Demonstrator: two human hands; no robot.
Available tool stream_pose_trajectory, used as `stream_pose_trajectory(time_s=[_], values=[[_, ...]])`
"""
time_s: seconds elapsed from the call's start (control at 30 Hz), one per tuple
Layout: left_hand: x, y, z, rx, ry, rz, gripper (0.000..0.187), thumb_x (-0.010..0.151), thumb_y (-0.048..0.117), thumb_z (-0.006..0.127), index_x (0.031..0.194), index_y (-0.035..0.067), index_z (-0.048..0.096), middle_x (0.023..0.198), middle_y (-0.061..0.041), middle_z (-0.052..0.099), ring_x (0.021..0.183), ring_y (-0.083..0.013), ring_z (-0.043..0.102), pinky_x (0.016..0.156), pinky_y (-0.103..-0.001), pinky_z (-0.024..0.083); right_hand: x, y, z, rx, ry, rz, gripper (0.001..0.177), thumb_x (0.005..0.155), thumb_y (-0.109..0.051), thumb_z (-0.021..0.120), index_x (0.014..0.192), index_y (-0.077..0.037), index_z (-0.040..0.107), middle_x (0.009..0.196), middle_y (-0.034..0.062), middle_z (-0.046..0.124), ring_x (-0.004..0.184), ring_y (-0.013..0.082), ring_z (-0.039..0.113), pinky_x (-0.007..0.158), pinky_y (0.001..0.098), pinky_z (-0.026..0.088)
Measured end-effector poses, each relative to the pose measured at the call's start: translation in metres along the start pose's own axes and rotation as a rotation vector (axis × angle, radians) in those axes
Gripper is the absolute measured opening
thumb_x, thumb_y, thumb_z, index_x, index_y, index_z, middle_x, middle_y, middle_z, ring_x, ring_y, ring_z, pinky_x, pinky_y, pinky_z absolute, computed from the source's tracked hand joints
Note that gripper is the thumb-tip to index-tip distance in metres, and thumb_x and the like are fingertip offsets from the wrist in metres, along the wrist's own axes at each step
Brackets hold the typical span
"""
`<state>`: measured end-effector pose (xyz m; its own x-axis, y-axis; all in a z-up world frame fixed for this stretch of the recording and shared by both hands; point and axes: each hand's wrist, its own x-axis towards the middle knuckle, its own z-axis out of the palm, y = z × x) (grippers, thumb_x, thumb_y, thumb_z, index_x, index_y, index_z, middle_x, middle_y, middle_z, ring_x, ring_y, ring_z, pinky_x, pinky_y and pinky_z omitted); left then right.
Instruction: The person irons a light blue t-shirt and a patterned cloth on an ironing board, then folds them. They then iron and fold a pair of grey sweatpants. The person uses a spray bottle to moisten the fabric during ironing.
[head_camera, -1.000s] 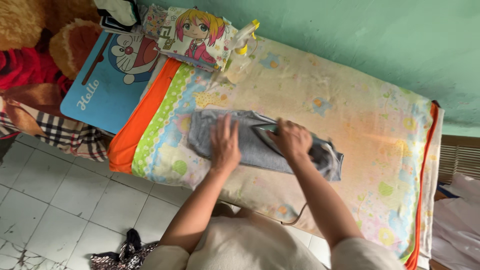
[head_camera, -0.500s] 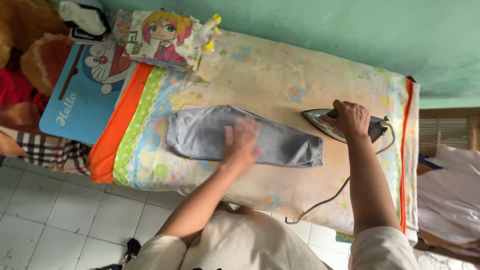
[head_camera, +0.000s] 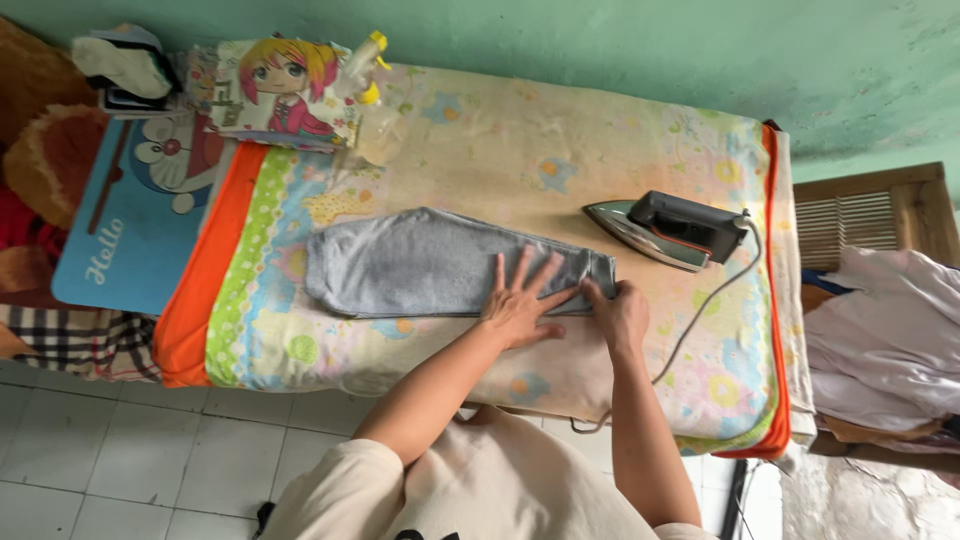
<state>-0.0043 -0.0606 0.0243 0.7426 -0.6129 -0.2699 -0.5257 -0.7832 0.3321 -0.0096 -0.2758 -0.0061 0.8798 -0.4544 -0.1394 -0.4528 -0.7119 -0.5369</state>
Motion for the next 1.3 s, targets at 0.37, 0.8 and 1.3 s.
stream_pose_trajectory(time_s=[0.37, 0.8, 1.3], values=[[-0.021, -0.111, 0.041, -1.846, 0.558, -0.440, 0.071, 0.092, 0.049, 0.059, 0.151, 0.012, 0.046, 0.121, -0.015, 0.069, 0.097, -0.0212, 0.072, 0.075, -0.039, 0.061, -0.065, -0.141, 0.016, 0.302, -0.081, -0.540, 0.043, 0.091, -0.029, 0.075, 0.124, -0.004, 0.064, 0.118, 0.0150, 0.073, 0.104, 0.0330, 0.071, 0.085, 0.0428, 0.057], [-0.037, -0.089, 0.023, -0.801, 0.795, -0.629, 0.034, 0.079, 0.010, 0.078, 0.111, 0.005, 0.067, 0.087, -0.011, 0.075, 0.081, -0.0303, 0.071, 0.072, -0.041, 0.054, 0.081, -0.074, 0.004, -0.515, 0.342, -0.847, 0.075, 0.098, -0.038, 0.070, 0.157, -0.001, 0.043, 0.164, 0.0185, 0.041, 0.149, 0.0392, 0.042, 0.120, 0.0615, 0.029], [-0.055, -0.070, 0.027, -0.637, 0.875, -0.669, 0.005, 0.085, 0.009, 0.071, 0.089, 0.009, 0.067, 0.085, -0.009, 0.074, 0.083, -0.0324, 0.071, 0.071, -0.046, 0.053, -0.009, -0.116, 0.011, -0.446, 0.244, -1.011, 0.051, 0.083, -0.061, 0.078, 0.085, -0.011, 0.066, 0.079, 0.0092, 0.071, 0.080, 0.0281, 0.071, 0.074, 0.0411, 0.053]])
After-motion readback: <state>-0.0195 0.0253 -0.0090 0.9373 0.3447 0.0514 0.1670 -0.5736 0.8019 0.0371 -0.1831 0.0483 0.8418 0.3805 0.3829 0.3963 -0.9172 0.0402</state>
